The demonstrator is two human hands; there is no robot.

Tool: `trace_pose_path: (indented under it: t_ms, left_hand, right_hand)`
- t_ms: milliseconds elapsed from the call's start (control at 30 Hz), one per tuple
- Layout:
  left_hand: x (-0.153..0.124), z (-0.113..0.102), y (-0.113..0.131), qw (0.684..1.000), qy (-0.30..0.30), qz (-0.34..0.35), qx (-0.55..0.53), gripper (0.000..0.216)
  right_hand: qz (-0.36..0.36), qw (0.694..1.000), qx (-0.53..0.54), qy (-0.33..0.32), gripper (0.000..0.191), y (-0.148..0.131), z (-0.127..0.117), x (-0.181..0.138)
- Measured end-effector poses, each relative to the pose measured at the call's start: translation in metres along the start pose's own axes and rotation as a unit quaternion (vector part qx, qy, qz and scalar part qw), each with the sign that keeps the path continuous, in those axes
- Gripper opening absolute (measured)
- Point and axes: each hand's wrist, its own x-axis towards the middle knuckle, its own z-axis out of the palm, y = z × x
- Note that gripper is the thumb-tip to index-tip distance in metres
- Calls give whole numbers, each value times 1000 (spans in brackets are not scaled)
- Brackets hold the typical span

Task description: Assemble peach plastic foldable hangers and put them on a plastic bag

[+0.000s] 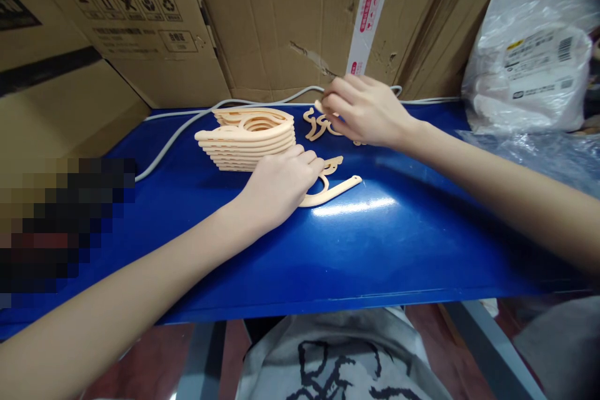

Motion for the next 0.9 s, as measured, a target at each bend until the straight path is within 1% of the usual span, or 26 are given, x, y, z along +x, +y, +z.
trace_pose_path:
  t_ms: [67,100,133,200,267,333,400,467,533,600,667,733,800,833,867,900]
  left_hand:
    - [0,0,1,1000,2,1,1,10]
    - [0,-1,1,1000,3,2,2,10]
    - [0,-1,1,1000,5,3,3,11]
    - [-1,-2,1,1000,7,8,7,14]
    - [-1,-3,0,1000,10,10,16,17]
    - [-1,-3,0,999,10,13,35,20]
    - [-1,-4,1,998,17,14,55,21]
    - [-1,-3,4,998,40,12,48,20]
    - [-1,-2,7,998,69,2,7,19]
    - [0,-1,11,994,95,-8,-50,21]
    - [1,-1,13,990,115,-4,-86,29]
    - [1,0,14,988,126,14,-92,32]
    - [2,0,13,988,126,33,-84,30]
    - [2,0,12,988,126,40,-79,28]
    - [2,0,12,988,127,44,-73,28]
    - [1,0,11,988,129,47,-67,28]
  right_hand:
    - [58,995,75,24,43,-2,-10,-10]
    - [97,986,137,26,38,-5,-14,-16]
    - [144,966,214,30,34,-8,-17,-22]
    - [213,897,386,9,27,-17,-20,-36]
    - [263,822,506,-12,23,-25,-20,-49]
    - [319,756,571,-16,19,-31,-20,-59]
    - [371,693,617,-7,16,-35,-20,-65]
    - [402,635,659,6,14,-37,-20,-67]
    - [413,591,693,19,13,-38,-21,-67]
    - [421,560,713,29,11,-39,-23,-66]
    - [427,530,732,32,11,-41,-24,-66]
    - [430,499,752,27,11,-43,-24,-66]
    - [432,480,764,18,11,-44,-24,-68]
    - [433,482,762,15,11,-44,-24,-68]
    - [431,497,753,14,11,-44,-25,-69]
    - [427,529,733,13,10,-43,-26,-69]
